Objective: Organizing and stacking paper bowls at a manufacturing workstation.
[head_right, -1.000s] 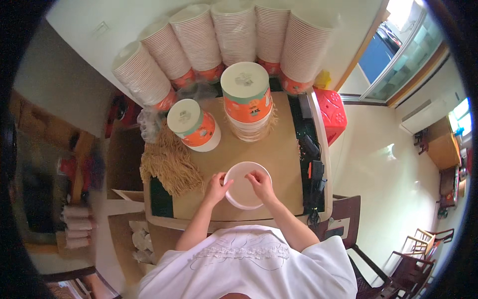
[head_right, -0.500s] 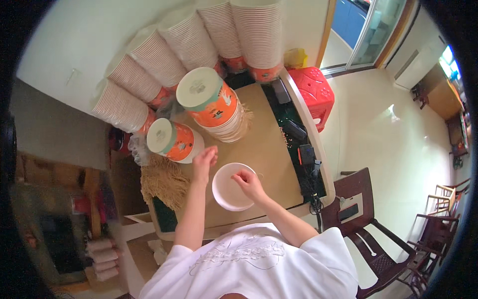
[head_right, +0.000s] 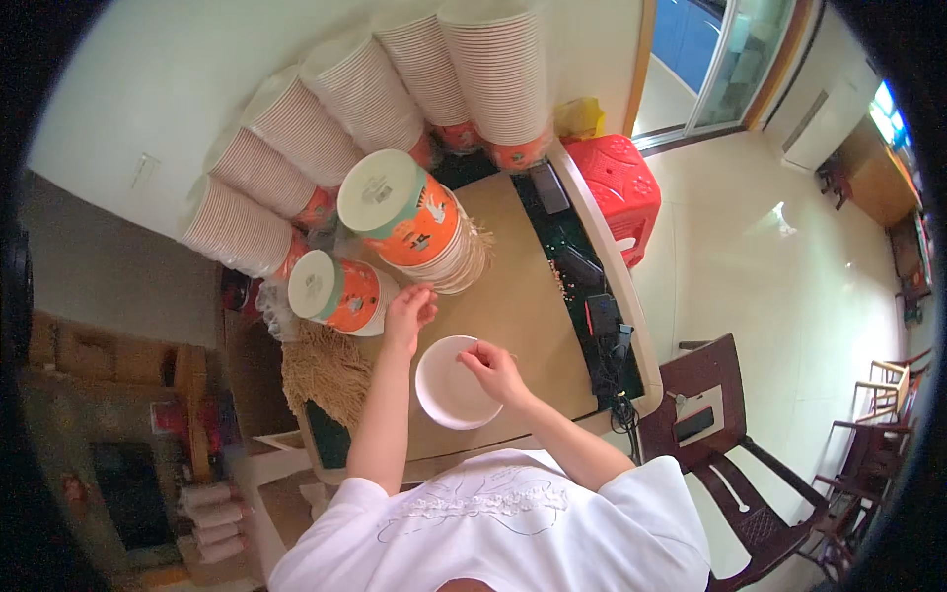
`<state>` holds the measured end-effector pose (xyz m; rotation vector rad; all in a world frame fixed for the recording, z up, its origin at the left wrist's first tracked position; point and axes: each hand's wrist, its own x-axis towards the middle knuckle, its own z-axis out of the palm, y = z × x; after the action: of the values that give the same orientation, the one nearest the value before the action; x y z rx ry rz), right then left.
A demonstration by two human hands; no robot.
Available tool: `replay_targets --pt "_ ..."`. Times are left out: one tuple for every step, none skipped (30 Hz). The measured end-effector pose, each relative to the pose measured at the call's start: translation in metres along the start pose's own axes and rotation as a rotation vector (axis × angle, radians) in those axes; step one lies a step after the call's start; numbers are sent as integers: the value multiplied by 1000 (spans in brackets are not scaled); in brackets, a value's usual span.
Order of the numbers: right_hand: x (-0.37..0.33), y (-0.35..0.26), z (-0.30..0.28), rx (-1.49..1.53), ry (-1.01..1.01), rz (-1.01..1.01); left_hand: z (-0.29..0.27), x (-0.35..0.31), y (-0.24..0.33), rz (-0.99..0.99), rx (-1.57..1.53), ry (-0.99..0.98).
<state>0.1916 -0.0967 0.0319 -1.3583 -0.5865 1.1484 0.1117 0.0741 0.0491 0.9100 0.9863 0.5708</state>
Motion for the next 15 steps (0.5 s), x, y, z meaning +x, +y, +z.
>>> replay_targets --pt "1 -2 1 -3 -28 20 -8 -4 -10 75 200 13" --pt "2 -3 5 -6 -56 39 -19 -7 -19 149 401 27" --pt "3 -3 8 -12 -69 43 -30 -11 -27 210 553 34" --pt "3 -3 12 -72 -82 30 -40 -16 -36 209 545 48" --pt "4 -2 17 -133 -97 16 -51 -22 -47 306 619 46" --pt "5 2 20 -139 -107 20 -56 -30 -54 400 693 38" --pt "7 9 25 -205 -109 31 -61 -36 -60 397 687 48" --pt "10 17 28 -270 -107 42 -62 -44 -63 417 714 40" --pt "13 26 31 -274 -114 46 -65 -51 -65 439 743 31" --pt "18 35 34 -282 -121 37 -67 -56 -67 413 700 50" --pt "20 38 38 -290 -130 29 -69 -60 -67 409 697 57" --pt "22 42 41 -294 -135 32 -71 -64 -67 367 671 64" --pt "24 44 44 -335 -137 5 -73 -67 -66 325 645 70" --pt "26 45 47 -377 -142 -26 -78 -68 -70 326 641 76" --pt "28 48 49 -380 -147 -26 -82 -68 -74 314 619 58"
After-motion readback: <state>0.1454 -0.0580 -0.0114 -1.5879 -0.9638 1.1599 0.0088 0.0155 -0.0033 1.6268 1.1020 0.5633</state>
